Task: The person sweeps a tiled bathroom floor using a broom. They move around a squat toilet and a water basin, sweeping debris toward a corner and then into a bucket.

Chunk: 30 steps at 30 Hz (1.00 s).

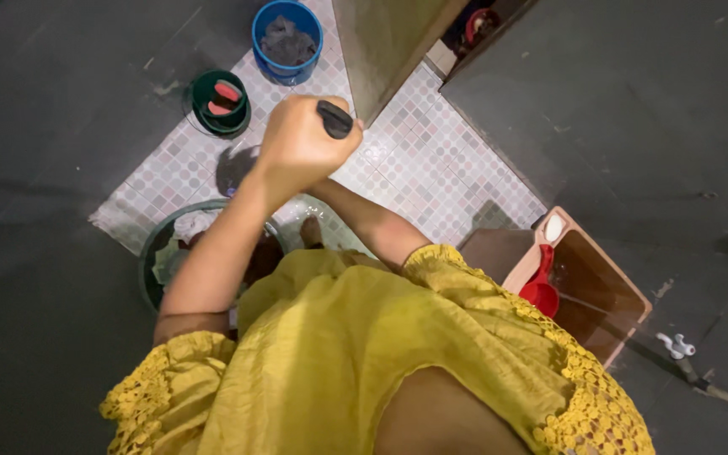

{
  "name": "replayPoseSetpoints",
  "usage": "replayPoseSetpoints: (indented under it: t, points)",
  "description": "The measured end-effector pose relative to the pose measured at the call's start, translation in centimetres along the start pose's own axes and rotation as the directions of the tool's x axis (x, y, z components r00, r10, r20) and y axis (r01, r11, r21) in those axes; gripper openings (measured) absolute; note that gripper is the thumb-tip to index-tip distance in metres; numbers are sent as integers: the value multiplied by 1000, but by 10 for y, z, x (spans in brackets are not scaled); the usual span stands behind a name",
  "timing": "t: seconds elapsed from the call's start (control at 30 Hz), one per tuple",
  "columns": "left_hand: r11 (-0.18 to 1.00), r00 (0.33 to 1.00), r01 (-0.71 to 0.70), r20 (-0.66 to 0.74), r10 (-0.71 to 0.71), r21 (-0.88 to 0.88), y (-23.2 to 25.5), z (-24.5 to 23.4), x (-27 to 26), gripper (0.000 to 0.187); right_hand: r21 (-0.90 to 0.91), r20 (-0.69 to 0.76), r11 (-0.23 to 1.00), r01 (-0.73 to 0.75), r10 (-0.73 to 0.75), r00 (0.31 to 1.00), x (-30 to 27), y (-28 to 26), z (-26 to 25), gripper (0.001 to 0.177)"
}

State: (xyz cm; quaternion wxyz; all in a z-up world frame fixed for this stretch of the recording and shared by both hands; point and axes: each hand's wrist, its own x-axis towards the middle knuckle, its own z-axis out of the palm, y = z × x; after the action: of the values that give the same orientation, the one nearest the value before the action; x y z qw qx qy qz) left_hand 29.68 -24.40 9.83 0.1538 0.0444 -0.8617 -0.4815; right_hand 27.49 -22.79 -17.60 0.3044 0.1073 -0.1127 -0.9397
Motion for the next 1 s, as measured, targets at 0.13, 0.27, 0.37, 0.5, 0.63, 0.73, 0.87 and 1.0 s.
replayPoseSetpoints:
  t: [0.13,0.27,0.37,0.5,0.63,0.73,0.87,1.0]
  points:
    - [995,1000,-15,23,18,-103,19,12,-17,25,-508,35,848,-150,195,980,-20,-43,25,19]
    - [962,969,-245,-13,246,-119,20,48,-45,24,-946,35,321,-45,240,970,-44,-101,37,17]
    - [943,971,-237,-80,225,-234,6,68,-79,24,-999,11,-41,19,177,984,-52,-125,18,16]
    - [950,998,-39,-55,23,-310,-10,56,-125,23,-680,270,-638,361,240,932,-67,-128,-1,11]
    - [921,998,-18,-66,-9,-390,-6,26,-153,25,-714,271,-607,349,220,937,-94,-89,-7,17]
    - [956,995,49,-71,-72,-290,2,9,-158,26,-817,340,-368,443,313,887,-98,-55,-10,18]
    - [920,991,-107,-115,69,-378,9,-11,-168,20,-907,322,-127,401,404,856,-103,2,-29,15]
    - [995,958,-94,-271,96,21,5,-15,-194,24,-927,304,-58,372,466,831,-110,56,-44,11]
